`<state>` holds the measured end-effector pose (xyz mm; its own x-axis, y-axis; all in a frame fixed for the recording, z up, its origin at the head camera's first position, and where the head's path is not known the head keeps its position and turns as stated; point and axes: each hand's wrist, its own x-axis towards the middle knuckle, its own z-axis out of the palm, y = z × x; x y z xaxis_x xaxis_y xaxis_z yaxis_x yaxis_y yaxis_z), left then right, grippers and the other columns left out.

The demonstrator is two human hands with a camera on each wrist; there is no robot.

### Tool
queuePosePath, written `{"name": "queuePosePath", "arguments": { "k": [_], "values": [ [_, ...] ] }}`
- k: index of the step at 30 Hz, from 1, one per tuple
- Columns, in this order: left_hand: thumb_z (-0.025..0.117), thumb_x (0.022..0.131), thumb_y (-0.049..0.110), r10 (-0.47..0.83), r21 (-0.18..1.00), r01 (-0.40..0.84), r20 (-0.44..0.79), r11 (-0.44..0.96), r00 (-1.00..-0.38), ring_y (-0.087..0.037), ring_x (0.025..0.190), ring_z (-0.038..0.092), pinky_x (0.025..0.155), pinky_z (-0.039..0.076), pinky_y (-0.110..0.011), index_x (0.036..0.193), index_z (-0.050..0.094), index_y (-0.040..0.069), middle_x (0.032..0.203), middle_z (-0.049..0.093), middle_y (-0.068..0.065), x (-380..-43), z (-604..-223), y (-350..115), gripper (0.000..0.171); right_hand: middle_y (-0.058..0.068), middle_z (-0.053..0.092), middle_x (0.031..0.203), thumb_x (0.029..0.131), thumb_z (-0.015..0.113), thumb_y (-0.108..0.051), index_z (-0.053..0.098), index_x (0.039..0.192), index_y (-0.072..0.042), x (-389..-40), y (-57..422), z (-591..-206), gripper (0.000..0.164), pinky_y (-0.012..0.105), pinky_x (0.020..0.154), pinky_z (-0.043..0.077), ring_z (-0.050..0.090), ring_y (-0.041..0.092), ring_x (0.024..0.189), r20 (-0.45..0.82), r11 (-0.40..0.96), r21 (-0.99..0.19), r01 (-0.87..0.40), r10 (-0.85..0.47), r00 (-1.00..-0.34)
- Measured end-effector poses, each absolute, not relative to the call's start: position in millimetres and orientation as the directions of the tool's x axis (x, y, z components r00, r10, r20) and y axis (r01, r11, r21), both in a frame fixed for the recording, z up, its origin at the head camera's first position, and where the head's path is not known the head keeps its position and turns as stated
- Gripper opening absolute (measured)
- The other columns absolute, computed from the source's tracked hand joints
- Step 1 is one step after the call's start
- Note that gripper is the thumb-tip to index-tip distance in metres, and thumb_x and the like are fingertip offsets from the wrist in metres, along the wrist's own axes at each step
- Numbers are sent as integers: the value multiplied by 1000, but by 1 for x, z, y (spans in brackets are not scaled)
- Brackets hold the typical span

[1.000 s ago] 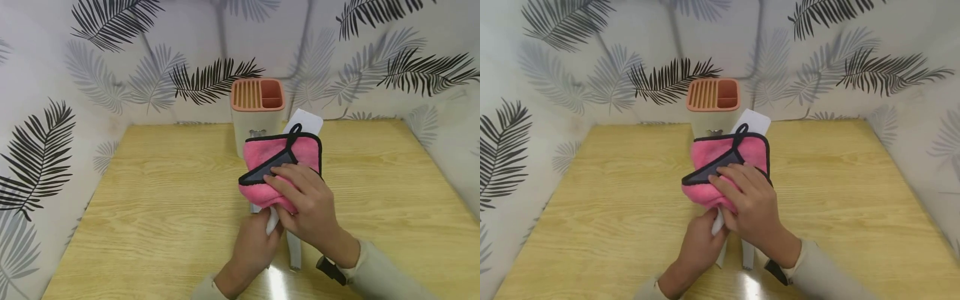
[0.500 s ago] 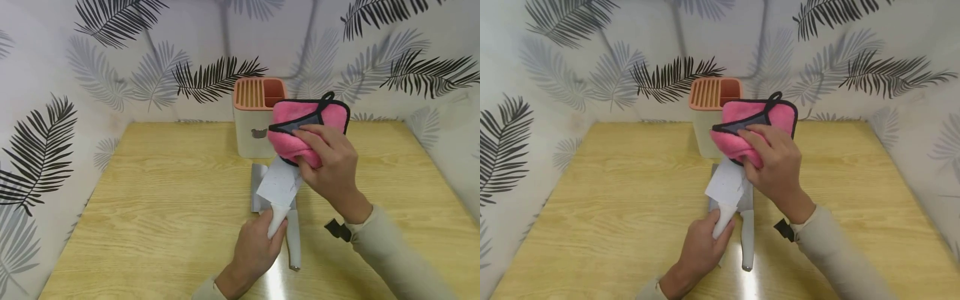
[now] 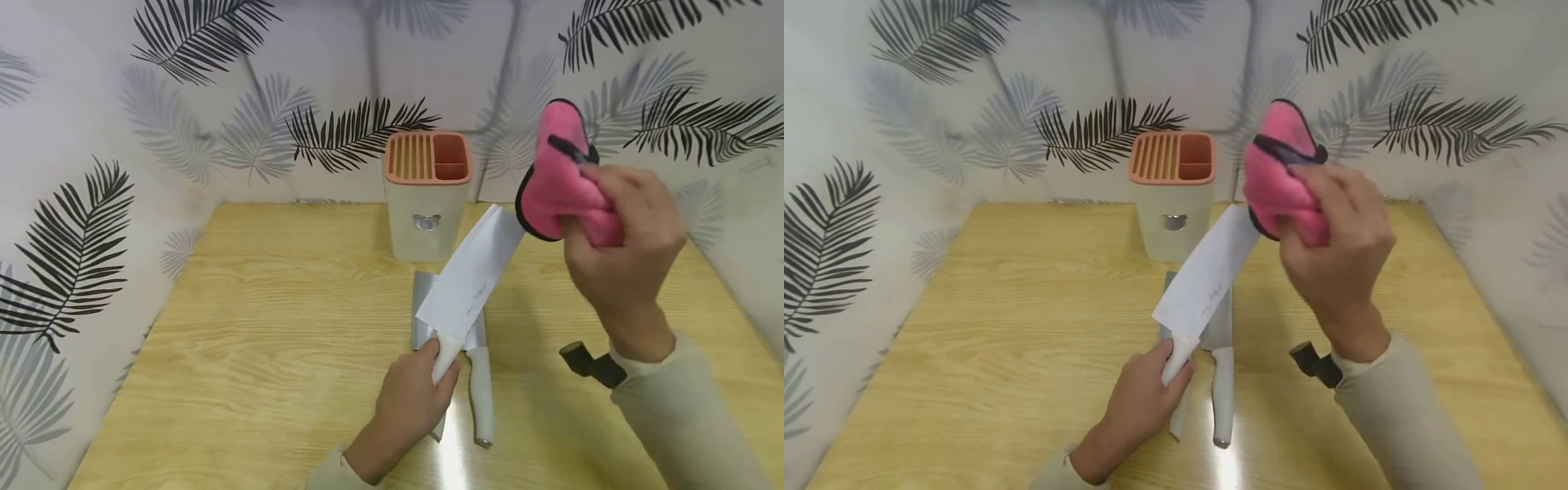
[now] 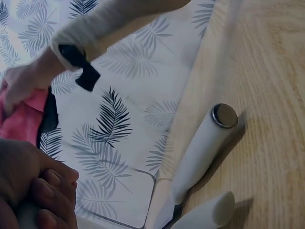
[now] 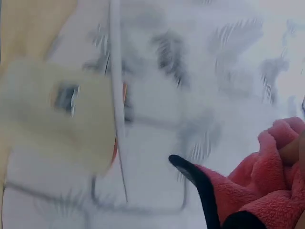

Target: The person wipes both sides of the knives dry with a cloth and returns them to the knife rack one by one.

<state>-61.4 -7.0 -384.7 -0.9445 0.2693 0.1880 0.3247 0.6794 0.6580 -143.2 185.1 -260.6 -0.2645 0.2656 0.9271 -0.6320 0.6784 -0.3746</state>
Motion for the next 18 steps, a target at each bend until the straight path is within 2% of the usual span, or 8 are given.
{"name": "queuePosePath", "arguments": {
  "k": [2, 4, 7, 10, 12, 15, 18],
  "values": [
    [60, 89, 24, 255, 664, 321, 199, 675, -946, 0, 43, 38, 37, 29, -11, 79, 52, 9, 56, 50, 2, -63, -385, -7, 20, 25, 66, 81, 70, 57, -6, 71, 86, 3, -127, 169, -267, 24, 19, 81, 47, 59, 37, 74, 953, 648, -303, -699, 184, -242],
    [60, 89, 24, 237, 651, 333, 234, 682, -943, -2, 42, 41, 36, 30, -13, 81, 54, 9, 55, 52, 1, -65, -384, -6, 18, 22, 67, 82, 68, 54, -4, 72, 87, 3, -112, 154, -280, 27, 20, 81, 50, 61, 35, 73, 966, 612, -230, -757, 50, -253],
    [62, 86, 22, 229, 598, 363, 290, 715, -929, -11, 48, 53, 41, 38, -21, 86, 58, 9, 61, 58, -2, -65, -385, -3, 13, 14, 68, 87, 66, 57, -5, 72, 92, -1, -94, 139, -305, 31, 30, 78, 53, 64, 28, 78, 928, 561, -168, -810, -188, -322],
    [64, 82, 17, 231, 580, 377, 311, 723, -922, -16, 62, 61, 52, 46, -26, 94, 60, 10, 72, 64, -3, -62, -386, -1, 14, 7, 68, 91, 66, 61, -7, 71, 98, -8, -86, 130, -327, 34, 36, 75, 53, 64, 21, 82, 860, 563, -157, -811, -326, -393],
    [65, 80, 14, 237, 583, 378, 305, 719, -922, -13, 60, 58, 52, 45, -24, 88, 60, 10, 71, 62, -2, -60, -386, -2, 10, 4, 67, 92, 66, 62, -9, 70, 100, -11, -87, 127, -338, 35, 35, 71, 52, 63, 19, 81, 837, 581, -157, -799, -352, -420],
    [64, 82, 16, 235, 602, 387, 318, 699, -918, -5, 52, 47, 45, 37, -17, 82, 58, 12, 62, 57, 2, -58, -387, 0, 7, 6, 67, 92, 68, 61, -11, 70, 100, -9, -96, 130, -346, 33, 36, 70, 51, 62, 21, 78, 858, 612, -141, -778, -316, -404],
    [63, 85, 21, 229, 598, 415, 364, 685, -903, -3, 45, 37, 40, 26, -14, 73, 53, 12, 53, 49, 3, -57, -387, 1, 18, 9, 67, 92, 71, 59, -13, 70, 99, -7, -109, 138, -345, 31, 37, 72, 49, 62, 24, 80, 875, 642, -139, -754, -277, -396]
  ]
}}
